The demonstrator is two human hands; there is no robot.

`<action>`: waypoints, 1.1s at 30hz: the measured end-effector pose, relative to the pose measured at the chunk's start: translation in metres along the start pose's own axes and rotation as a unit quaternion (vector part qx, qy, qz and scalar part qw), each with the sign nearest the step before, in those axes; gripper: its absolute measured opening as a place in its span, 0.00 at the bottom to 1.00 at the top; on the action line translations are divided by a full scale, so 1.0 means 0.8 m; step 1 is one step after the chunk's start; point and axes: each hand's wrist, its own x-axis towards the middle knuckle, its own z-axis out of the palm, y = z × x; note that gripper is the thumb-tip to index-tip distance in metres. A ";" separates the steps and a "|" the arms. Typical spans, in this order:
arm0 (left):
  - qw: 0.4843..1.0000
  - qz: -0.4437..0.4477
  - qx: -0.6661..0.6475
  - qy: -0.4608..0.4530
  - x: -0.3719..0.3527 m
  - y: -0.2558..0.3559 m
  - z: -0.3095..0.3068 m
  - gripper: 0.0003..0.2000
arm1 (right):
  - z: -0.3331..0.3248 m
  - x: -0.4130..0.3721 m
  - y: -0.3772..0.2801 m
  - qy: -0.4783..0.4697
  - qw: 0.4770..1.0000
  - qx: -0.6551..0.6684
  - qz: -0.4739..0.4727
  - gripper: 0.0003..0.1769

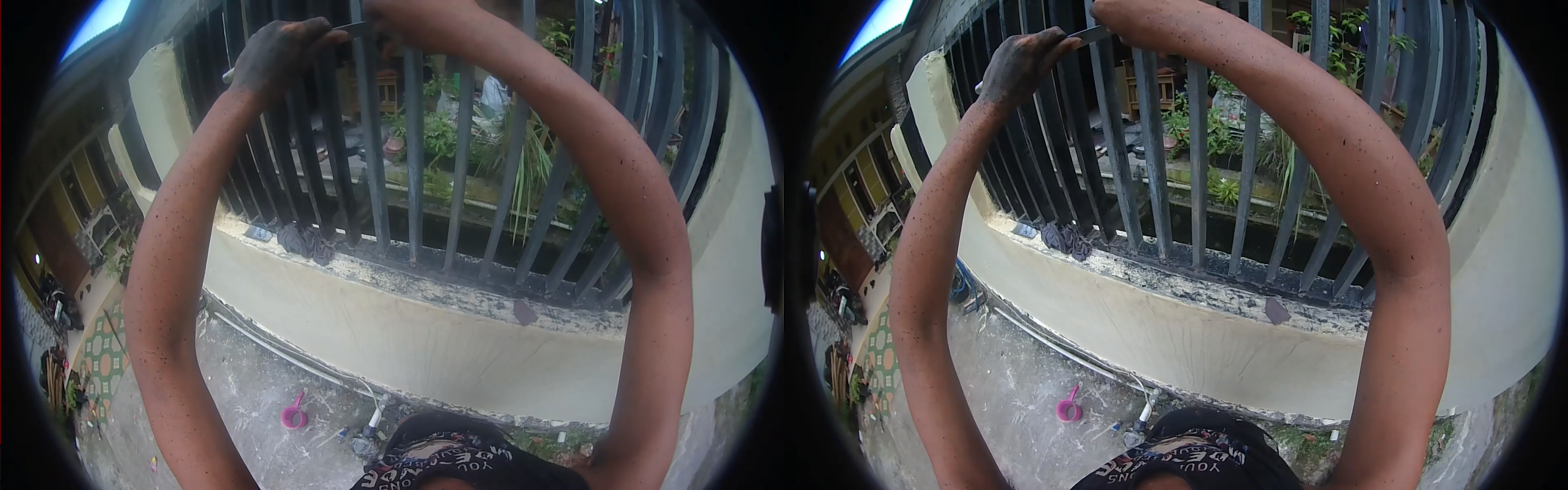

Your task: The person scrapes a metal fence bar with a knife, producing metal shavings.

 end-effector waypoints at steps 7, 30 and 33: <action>0.999 -0.020 0.026 -0.024 0.015 -0.007 -0.012 0.16 | -0.002 0.003 0.009 0.021 0.999 -0.033 -0.007 0.04; 0.997 -0.071 -0.023 0.011 -0.029 0.019 0.018 0.17 | 0.003 -0.001 -0.013 0.011 0.999 -0.030 -0.035 0.05; 0.993 -0.111 0.019 -0.033 0.000 0.009 -0.007 0.19 | 0.003 0.007 0.003 0.040 0.998 -0.040 0.002 0.05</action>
